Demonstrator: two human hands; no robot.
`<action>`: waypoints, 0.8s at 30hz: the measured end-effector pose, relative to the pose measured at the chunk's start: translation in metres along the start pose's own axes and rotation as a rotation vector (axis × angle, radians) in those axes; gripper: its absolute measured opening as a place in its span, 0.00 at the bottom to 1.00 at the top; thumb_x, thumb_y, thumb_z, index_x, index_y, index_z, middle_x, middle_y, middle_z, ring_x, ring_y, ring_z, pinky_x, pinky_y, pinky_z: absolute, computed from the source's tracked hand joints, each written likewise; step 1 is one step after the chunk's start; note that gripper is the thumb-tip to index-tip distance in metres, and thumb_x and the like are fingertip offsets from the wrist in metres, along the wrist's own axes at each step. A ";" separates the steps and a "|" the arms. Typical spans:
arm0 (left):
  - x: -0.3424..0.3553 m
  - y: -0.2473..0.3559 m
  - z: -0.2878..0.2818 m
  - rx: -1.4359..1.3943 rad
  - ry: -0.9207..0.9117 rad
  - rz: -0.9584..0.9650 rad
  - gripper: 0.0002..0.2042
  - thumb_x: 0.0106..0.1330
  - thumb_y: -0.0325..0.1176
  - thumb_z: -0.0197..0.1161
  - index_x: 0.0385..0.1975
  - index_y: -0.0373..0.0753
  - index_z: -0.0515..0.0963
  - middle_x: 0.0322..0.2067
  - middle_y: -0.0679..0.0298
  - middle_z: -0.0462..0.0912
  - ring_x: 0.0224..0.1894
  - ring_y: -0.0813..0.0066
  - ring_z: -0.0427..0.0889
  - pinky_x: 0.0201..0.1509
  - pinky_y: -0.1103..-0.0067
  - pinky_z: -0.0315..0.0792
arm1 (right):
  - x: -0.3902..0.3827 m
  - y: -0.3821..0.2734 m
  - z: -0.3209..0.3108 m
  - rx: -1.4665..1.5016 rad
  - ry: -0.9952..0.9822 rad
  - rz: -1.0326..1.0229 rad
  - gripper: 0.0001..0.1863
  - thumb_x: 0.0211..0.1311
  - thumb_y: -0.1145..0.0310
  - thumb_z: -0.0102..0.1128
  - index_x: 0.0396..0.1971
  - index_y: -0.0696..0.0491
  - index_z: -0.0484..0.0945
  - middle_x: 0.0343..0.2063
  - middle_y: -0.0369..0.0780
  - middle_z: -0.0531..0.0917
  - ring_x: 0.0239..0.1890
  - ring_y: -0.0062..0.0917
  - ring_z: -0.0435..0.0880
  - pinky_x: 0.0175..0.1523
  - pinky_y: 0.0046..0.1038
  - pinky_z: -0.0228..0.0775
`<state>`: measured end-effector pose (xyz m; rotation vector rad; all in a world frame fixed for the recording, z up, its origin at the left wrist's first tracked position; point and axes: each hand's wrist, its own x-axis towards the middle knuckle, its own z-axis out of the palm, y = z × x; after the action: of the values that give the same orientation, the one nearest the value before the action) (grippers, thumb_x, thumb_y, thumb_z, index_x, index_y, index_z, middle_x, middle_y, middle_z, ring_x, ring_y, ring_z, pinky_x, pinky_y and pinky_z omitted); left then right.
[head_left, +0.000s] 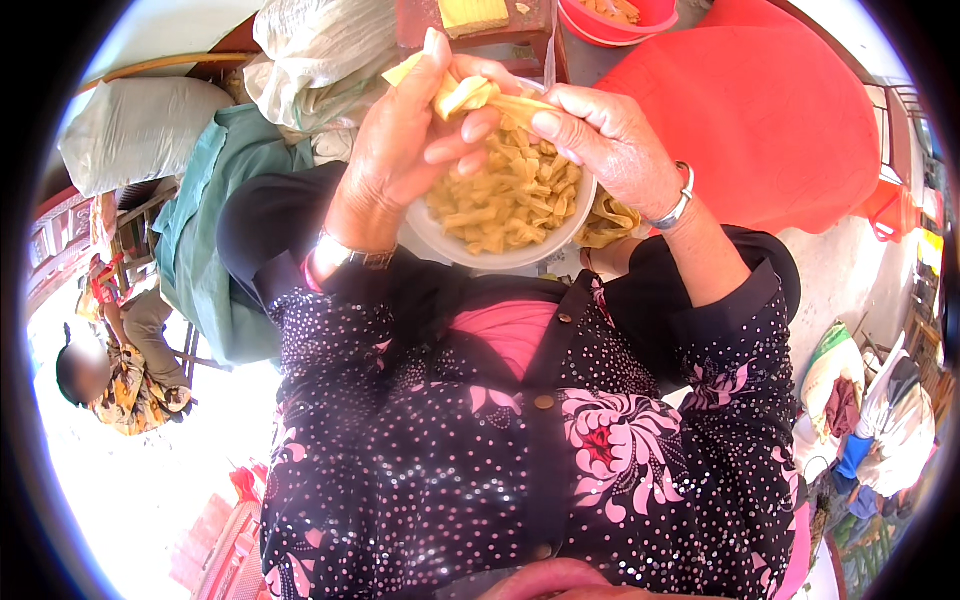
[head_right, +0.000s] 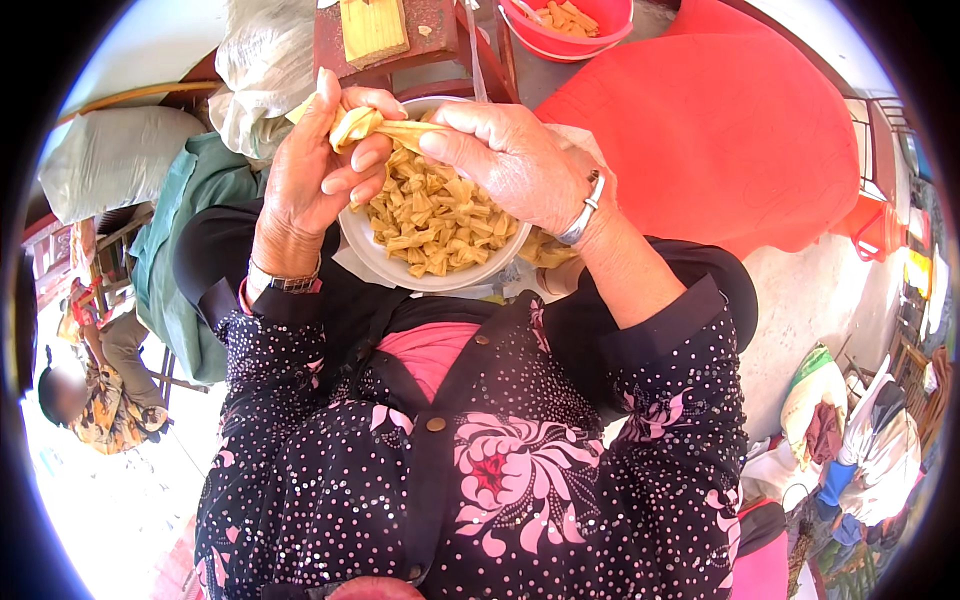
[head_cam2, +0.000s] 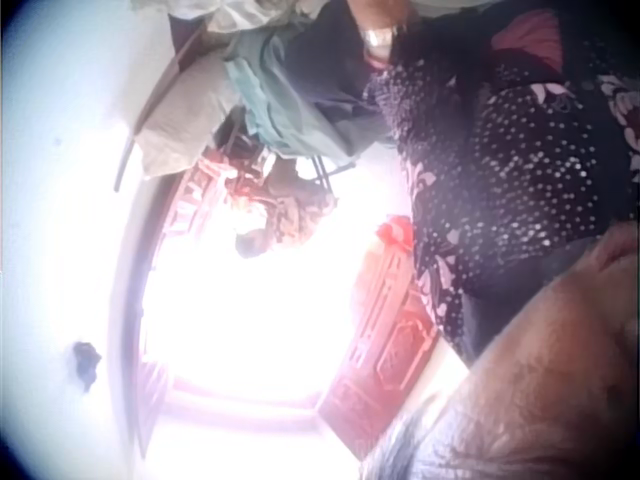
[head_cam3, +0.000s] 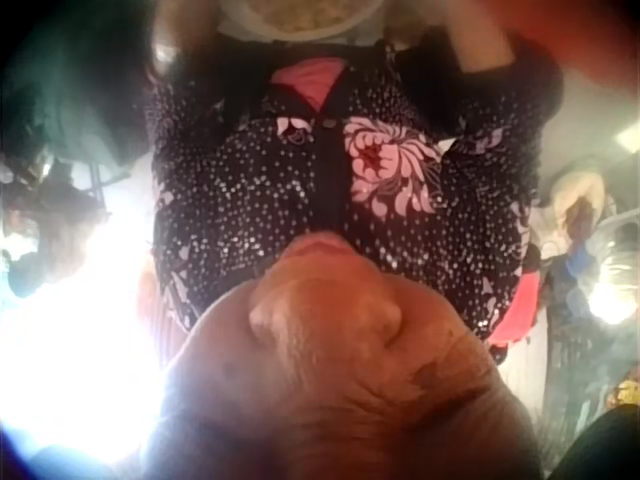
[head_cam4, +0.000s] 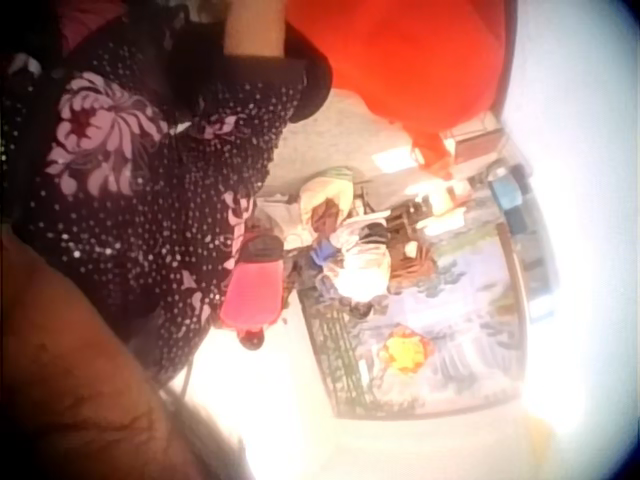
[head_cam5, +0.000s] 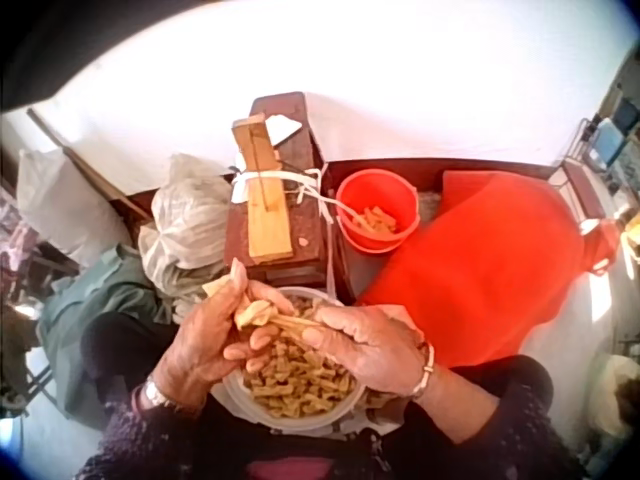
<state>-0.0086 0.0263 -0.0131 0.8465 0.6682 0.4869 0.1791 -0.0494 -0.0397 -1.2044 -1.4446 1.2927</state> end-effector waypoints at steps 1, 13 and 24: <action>0.001 -0.002 0.002 0.001 0.012 -0.007 0.32 0.70 0.58 0.34 0.41 0.30 0.73 0.16 0.69 0.66 0.10 0.91 0.52 0.16 0.90 0.60 | -0.001 0.001 -0.001 -0.008 -0.003 0.011 0.16 0.65 0.60 0.52 0.25 0.58 0.71 0.17 0.34 0.67 0.22 0.16 0.62 0.29 0.22 0.61; -0.007 0.004 -0.009 0.024 0.014 0.079 0.06 0.62 0.31 0.61 0.32 0.37 0.74 0.17 0.75 0.68 0.15 0.91 0.61 0.17 0.88 0.58 | -0.003 -0.002 -0.001 -0.077 0.004 -0.016 0.21 0.64 0.55 0.53 0.22 0.58 0.72 0.15 0.38 0.67 0.20 0.18 0.64 0.27 0.24 0.59; -0.012 0.020 -0.018 0.020 0.079 0.222 0.05 0.62 0.31 0.58 0.31 0.37 0.74 0.15 0.75 0.60 0.15 0.88 0.54 0.17 0.86 0.57 | 0.001 -0.018 -0.016 -0.068 -0.040 -0.109 0.19 0.66 0.59 0.52 0.21 0.59 0.72 0.17 0.34 0.74 0.22 0.14 0.69 0.29 0.20 0.63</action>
<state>-0.0324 0.0395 -0.0020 0.9284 0.6556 0.7175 0.1918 -0.0452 -0.0196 -1.1334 -1.5725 1.2080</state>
